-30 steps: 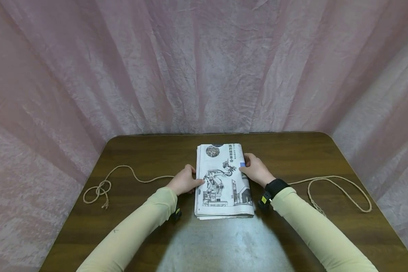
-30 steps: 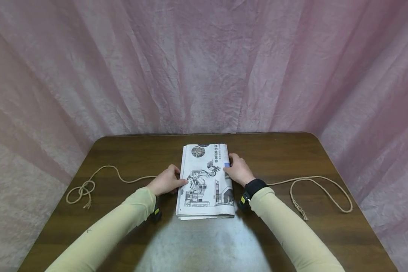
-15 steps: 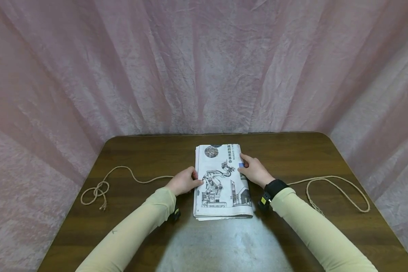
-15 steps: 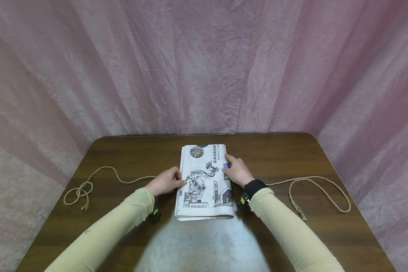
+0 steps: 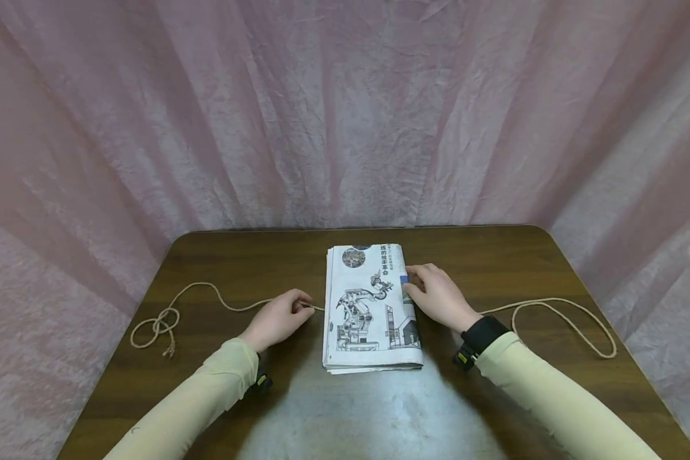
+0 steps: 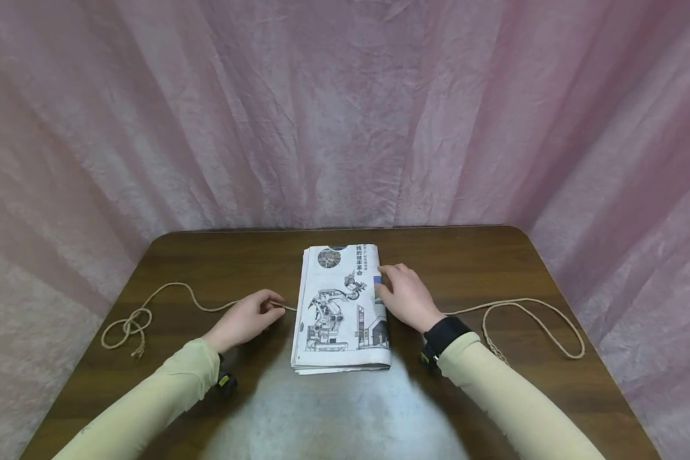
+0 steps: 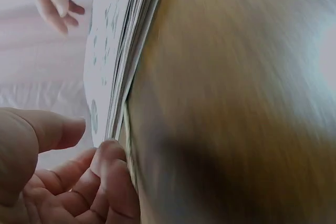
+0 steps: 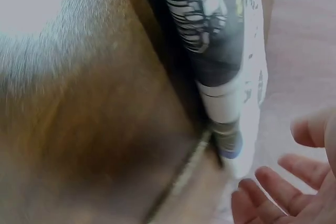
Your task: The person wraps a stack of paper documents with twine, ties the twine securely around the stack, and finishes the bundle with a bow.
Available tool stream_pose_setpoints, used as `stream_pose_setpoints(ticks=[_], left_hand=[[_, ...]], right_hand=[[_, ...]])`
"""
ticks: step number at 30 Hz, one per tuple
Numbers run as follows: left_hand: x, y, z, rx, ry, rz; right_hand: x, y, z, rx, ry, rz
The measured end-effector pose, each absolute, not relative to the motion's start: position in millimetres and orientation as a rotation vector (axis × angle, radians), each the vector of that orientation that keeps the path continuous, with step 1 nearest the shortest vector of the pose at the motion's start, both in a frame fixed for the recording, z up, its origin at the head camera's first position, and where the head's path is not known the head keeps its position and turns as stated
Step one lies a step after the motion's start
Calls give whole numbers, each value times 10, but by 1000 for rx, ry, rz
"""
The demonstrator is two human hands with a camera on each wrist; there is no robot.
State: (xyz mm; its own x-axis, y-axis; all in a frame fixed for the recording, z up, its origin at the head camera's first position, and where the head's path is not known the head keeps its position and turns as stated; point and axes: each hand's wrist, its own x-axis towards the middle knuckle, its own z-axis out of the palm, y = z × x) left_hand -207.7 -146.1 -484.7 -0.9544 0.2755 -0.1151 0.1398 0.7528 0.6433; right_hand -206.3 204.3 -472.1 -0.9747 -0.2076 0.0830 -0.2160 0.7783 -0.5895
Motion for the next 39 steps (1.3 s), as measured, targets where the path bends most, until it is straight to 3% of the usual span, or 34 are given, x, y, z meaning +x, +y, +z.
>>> stream_pose_setpoints(ticks=[7,19,29,39], left_hand=[[-2068,-1986,-4693,353,2860,909],[-2094,-2947,-4689,237,3029,661],[-2039,-3567,-4703,68,2967,486],[-2029,-3878,-4718,-30,2951,447]], right_hand=[[-1935,1880,-4562,698,-2878,610],[-1693,1175,-4581,1236,-2747,307],[-1609,690,-4549,1470,-2684,190],[-1597,475,-4607,1514,-2721,120]])
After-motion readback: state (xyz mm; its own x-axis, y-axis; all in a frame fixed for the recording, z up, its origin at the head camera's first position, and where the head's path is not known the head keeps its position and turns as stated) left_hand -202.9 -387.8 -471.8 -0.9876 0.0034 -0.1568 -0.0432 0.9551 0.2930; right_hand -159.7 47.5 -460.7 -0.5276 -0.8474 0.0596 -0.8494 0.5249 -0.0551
